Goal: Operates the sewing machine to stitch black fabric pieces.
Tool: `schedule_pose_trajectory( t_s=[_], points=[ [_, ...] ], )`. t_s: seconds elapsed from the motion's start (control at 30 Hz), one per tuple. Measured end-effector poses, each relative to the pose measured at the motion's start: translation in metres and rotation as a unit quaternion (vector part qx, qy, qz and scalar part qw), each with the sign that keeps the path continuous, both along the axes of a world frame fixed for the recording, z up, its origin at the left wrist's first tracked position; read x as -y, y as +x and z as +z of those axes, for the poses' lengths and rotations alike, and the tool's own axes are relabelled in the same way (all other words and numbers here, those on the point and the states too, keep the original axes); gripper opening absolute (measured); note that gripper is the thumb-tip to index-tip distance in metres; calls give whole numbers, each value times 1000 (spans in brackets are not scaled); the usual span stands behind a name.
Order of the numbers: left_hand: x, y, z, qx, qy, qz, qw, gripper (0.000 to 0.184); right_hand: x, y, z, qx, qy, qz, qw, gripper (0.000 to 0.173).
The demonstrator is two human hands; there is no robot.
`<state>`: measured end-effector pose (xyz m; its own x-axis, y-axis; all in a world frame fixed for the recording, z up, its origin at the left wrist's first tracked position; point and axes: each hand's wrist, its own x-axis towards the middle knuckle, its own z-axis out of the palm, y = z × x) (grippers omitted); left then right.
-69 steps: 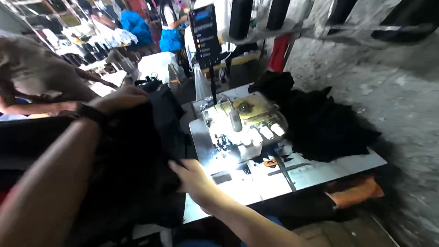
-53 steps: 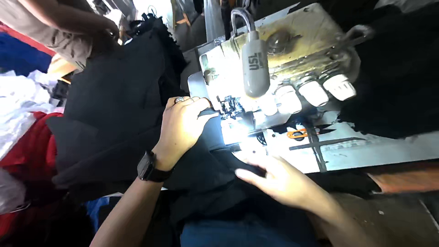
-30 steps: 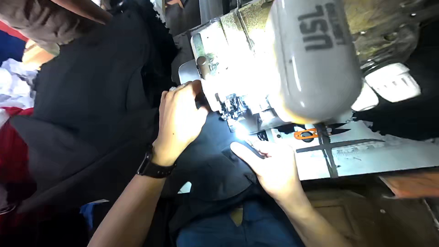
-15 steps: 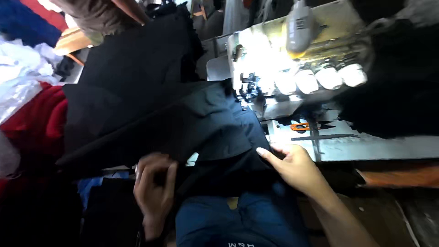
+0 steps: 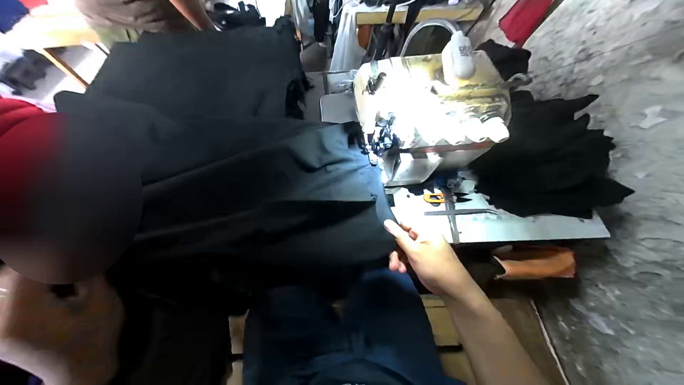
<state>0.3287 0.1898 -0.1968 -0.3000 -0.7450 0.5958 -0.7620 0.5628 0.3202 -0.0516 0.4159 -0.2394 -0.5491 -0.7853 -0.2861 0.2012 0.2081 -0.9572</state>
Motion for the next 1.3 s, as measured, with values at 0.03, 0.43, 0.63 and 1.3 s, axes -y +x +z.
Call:
schedule_pose_trajectory(
  t_s=[0.03,0.43,0.63,1.3],
  points=[
    [27,-15,20,-1,-50,-23,999,30,3,1,0,-3,6,-1,1000,17],
    [162,-192,-1,180,66,-152,970,53,-2,-44,-32,-163,62,11,985,16],
    [-3,-225,28,39,13,-363,931,27,-16,-45,-11,-6,-52,49,997,5],
    [-47,-290,-10,87,157,-252,951,47,16,-35,-18,4,-45,-28,999,10]
  ],
)
